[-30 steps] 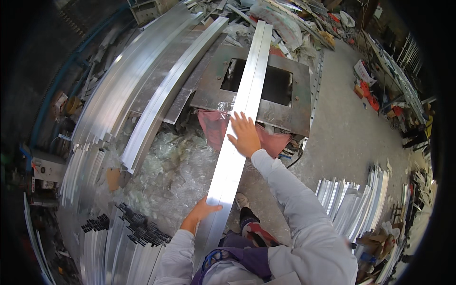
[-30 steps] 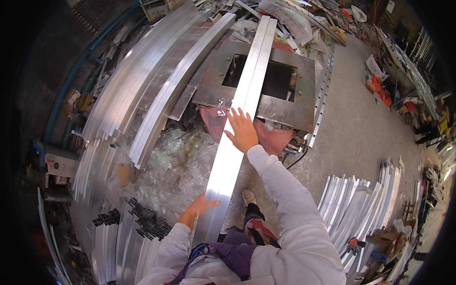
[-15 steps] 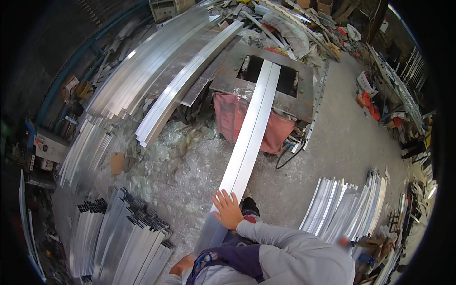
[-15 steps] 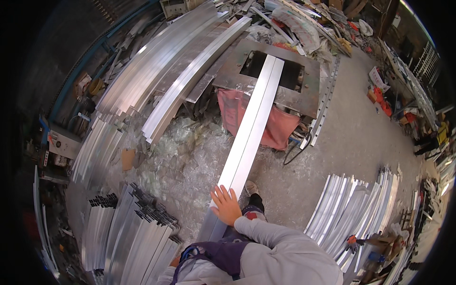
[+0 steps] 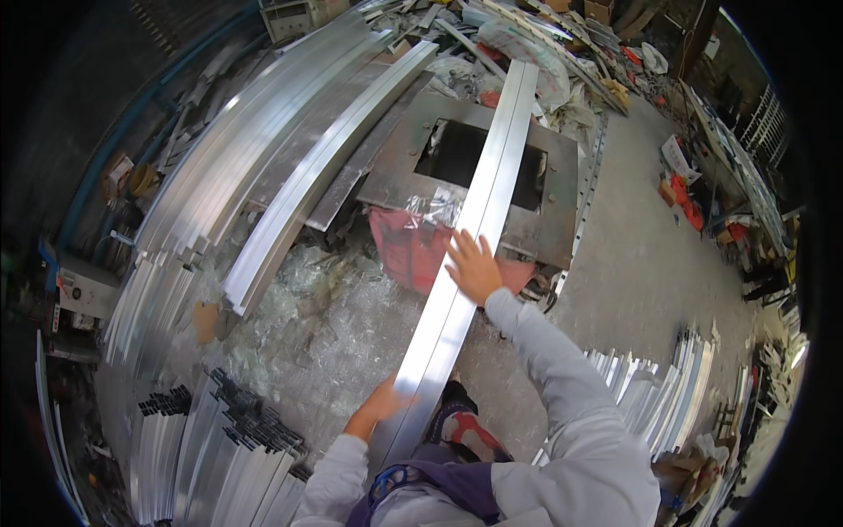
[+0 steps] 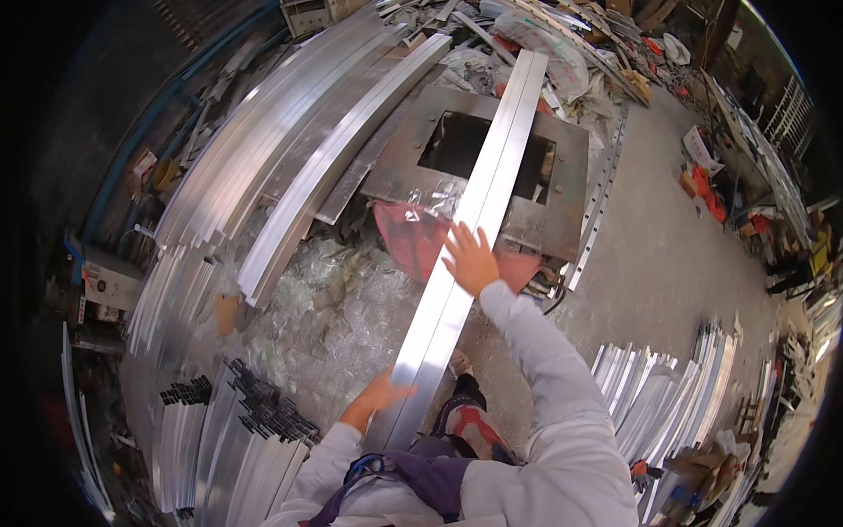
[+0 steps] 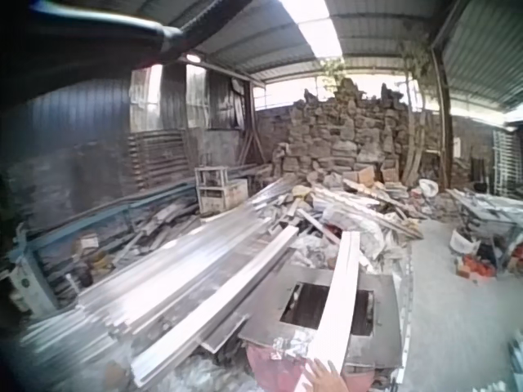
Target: The person repeatedly picks up long silver metal profiles from a pile, wipes each one with a red cloth, and places it on a nearby surface. The action is performed one at a time in a repetitive cycle throughout the clip.
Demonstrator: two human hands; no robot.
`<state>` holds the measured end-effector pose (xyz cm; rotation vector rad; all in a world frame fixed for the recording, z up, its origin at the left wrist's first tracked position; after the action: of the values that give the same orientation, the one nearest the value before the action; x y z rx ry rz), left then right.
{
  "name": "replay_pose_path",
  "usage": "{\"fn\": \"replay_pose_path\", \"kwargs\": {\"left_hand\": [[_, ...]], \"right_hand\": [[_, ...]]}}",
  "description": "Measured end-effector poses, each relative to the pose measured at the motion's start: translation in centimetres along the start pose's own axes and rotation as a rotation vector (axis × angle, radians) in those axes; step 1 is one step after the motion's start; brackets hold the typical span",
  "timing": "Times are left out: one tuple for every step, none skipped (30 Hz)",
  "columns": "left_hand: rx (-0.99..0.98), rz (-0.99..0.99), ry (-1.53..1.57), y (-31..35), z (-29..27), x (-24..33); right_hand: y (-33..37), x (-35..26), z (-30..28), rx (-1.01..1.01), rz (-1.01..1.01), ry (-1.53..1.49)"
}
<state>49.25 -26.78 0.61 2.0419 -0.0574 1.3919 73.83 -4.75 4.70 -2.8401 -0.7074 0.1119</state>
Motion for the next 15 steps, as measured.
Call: {"fn": "replay_pose_path", "kwargs": {"left_hand": [[-0.030,-0.017,0.111,-4.1,-0.1,0.9],[-0.039,-0.045,0.225,-7.6,-0.9,1.2],[-0.034,0.004,0.171,-10.8,-1.9,2.6],[-0.034,0.058,0.117,-13.9,-2.9,4.5],[0.003,0.118,0.081,-16.5,-3.7,6.9],[0.042,0.175,0.043,-18.5,-4.8,9.2],[0.025,0.161,0.026,-20.5,-5.9,11.0],[0.013,0.142,0.008,-22.0,-7.0,12.4],[0.017,0.115,-0.005,-23.2,-7.7,14.4],[0.017,0.090,-0.020,-24.0,-8.3,16.8],[0.027,0.062,-0.037,-24.2,-8.8,17.9],[0.010,0.097,0.005,-24.3,-9.3,17.5],[-0.002,0.133,0.044,-24.3,-10.1,16.6],[-0.014,0.169,0.082,-24.1,-10.8,15.6],[0.086,0.221,0.083,-23.5,-12.1,11.8]], "right_hand": [[-2.2,3.1,0.1,0.021,0.024,-0.012],[-4.9,4.5,-0.4,0.030,0.050,-0.040],[-7.0,6.0,-0.6,0.053,0.048,-0.038],[-8.7,7.5,-0.7,0.074,0.049,-0.028],[-10.2,9.1,-0.6,0.073,0.050,-0.022],[-11.6,10.2,-0.5,0.072,0.049,-0.019],[-12.8,11.1,-0.4,0.073,0.048,-0.016],[-14.0,11.5,-0.1,0.071,0.046,-0.031],[-14.8,12.4,0.3,0.066,0.056,-0.037],[-15.3,13.4,0.7,0.061,0.072,-0.040],[-16.0,13.7,1.1,0.070,0.070,-0.035],[-16.8,13.2,1.4,0.075,0.066,-0.047],[-17.5,12.4,1.3,0.063,0.057,-0.062],[-18.0,11.6,1.2,0.051,0.047,-0.078],[-19.2,9.2,0.4,0.081,-0.001,-0.105]]}}
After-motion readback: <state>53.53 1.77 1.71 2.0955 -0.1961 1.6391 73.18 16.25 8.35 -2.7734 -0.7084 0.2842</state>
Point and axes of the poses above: each hand's wrist, its own y-axis away from the middle knuckle, its own z-axis out of the palm, x = y × z, the point moved 2 cm from there along -y, towards the middle knuckle, and after that the axes turned 6 degrees about -x, right-handed, at the moved point
